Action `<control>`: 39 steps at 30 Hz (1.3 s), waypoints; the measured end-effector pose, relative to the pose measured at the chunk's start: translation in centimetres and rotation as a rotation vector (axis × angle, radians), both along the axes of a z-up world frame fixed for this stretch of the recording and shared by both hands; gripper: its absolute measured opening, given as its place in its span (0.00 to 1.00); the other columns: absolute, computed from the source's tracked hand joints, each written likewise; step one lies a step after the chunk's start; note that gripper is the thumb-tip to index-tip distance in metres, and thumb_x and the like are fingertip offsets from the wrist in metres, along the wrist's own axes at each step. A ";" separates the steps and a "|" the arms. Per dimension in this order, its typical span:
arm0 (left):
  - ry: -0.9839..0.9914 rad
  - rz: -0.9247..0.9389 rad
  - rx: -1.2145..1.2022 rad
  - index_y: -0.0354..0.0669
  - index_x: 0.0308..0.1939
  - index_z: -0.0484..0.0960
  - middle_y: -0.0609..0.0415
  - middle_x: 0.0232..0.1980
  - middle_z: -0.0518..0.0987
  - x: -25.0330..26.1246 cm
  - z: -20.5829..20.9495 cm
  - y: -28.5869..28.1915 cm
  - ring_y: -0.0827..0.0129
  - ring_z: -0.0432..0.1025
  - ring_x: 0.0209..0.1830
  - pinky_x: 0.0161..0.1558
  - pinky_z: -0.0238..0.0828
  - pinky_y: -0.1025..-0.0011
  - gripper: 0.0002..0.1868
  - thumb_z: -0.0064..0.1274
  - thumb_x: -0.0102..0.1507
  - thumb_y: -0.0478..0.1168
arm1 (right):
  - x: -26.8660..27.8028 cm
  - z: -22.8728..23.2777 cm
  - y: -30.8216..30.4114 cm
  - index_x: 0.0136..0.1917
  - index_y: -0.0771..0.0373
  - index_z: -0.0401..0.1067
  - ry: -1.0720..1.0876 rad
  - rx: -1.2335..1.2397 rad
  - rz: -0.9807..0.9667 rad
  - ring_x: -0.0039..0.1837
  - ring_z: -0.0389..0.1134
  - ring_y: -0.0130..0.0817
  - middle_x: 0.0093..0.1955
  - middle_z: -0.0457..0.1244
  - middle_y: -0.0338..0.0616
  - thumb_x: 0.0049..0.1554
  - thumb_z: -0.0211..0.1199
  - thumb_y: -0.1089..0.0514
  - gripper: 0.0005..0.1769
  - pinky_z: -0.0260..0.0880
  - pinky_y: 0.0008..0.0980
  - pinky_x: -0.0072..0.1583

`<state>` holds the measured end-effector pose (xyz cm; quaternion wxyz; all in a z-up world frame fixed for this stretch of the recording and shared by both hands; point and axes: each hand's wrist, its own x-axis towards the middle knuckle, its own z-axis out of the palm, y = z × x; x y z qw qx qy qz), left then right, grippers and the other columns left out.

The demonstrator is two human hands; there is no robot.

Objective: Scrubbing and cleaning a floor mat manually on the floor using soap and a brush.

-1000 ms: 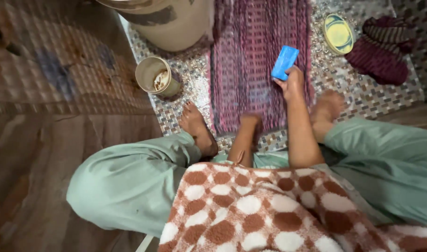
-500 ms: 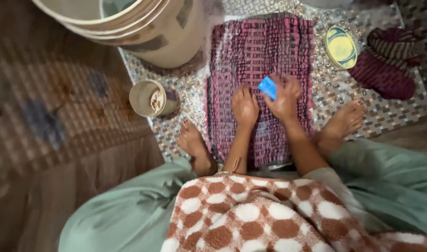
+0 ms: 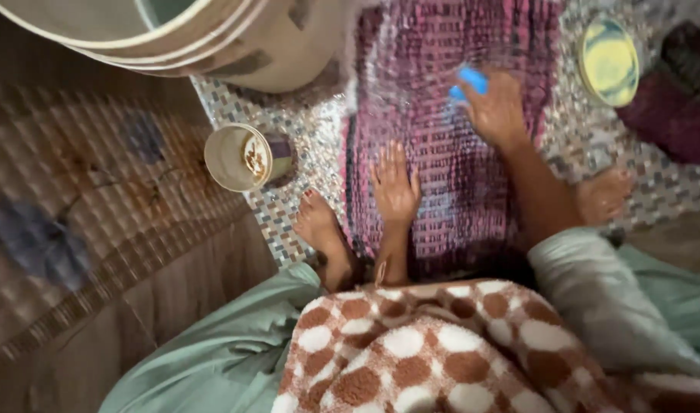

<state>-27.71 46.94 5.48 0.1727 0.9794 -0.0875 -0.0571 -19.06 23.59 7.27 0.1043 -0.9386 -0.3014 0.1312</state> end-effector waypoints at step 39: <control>-0.015 0.090 -0.099 0.41 0.78 0.63 0.49 0.81 0.62 0.6 1.5 -0.5 0.53 0.53 0.83 0.79 0.43 0.45 0.37 0.46 0.62 0.39 | 15.2 1.6 10.8 0.57 0.54 0.73 0.196 0.561 -1.201 0.52 0.69 0.40 0.56 0.68 0.48 0.72 0.48 0.37 0.22 0.71 0.45 0.56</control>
